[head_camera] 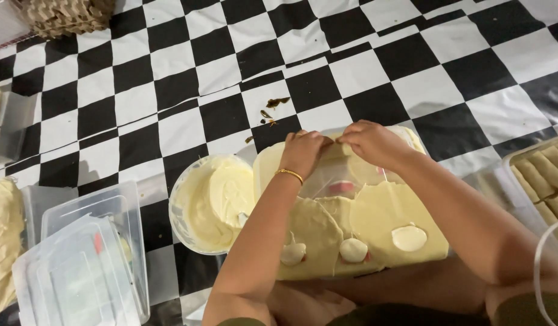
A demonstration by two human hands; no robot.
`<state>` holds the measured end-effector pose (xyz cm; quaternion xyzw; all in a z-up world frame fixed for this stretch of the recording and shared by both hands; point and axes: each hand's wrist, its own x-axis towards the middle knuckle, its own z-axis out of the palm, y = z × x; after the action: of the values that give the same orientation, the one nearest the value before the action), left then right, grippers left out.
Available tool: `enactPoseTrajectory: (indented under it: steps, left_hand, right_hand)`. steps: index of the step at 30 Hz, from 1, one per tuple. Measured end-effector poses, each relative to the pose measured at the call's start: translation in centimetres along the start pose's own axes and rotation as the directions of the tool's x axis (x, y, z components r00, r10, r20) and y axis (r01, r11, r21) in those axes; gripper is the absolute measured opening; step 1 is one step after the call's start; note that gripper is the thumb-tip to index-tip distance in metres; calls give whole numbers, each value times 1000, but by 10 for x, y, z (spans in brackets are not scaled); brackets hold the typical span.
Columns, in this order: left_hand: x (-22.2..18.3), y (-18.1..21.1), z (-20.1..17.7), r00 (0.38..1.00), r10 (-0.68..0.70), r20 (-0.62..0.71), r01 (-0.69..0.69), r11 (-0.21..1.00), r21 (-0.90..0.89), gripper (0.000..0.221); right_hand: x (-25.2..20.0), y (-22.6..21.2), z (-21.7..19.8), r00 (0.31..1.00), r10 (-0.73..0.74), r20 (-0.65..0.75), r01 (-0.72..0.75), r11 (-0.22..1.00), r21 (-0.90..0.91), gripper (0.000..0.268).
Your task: Rolling dough wrappers with filling to prepare food items on a production floor.
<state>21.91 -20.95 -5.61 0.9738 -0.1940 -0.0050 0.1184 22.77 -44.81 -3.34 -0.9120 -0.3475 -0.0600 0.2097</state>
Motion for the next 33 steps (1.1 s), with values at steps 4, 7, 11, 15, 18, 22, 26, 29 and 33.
enactPoseTrajectory:
  steps: [4,7,11,15,18,22,26,29,33]
  left_hand:
    - [-8,13,-20,995,39,88,-47,995,90,29]
    - [-9,11,-15,993,62,104,-76,988,132,36]
    - [-21,18,-25,967,213,-136,-182,961,210,27]
    - [-33,21,-13,962,225,-152,-187,956,226,29]
    - [-34,16,13,951,256,-176,-202,940,276,31]
    - [-19,1,19,985,114,-128,-102,990,98,36]
    - [-5,-5,2,993,-117,-32,118,993,12,36]
    - [4,-4,0,990,-59,-131,45,993,-107,29]
    - [6,-6,-3,980,168,-108,-172,985,-27,20]
  right_hand:
    - [5,1,-6,984,-34,174,61,987,-151,19]
    - [5,2,-7,968,-17,250,70,977,-204,35]
    - [-6,-5,-14,983,-166,76,182,909,-374,31]
    - [-25,-3,0,969,-243,-41,204,883,-423,28]
    - [-40,5,17,953,-299,-46,236,832,-502,32]
    - [-38,24,25,979,-160,-127,99,915,-390,34]
    - [-16,30,20,989,-34,-144,-13,948,-318,13]
    - [-3,23,5,990,-26,-136,-24,937,-348,21]
    - [-4,40,6,996,-39,-79,15,960,-280,17]
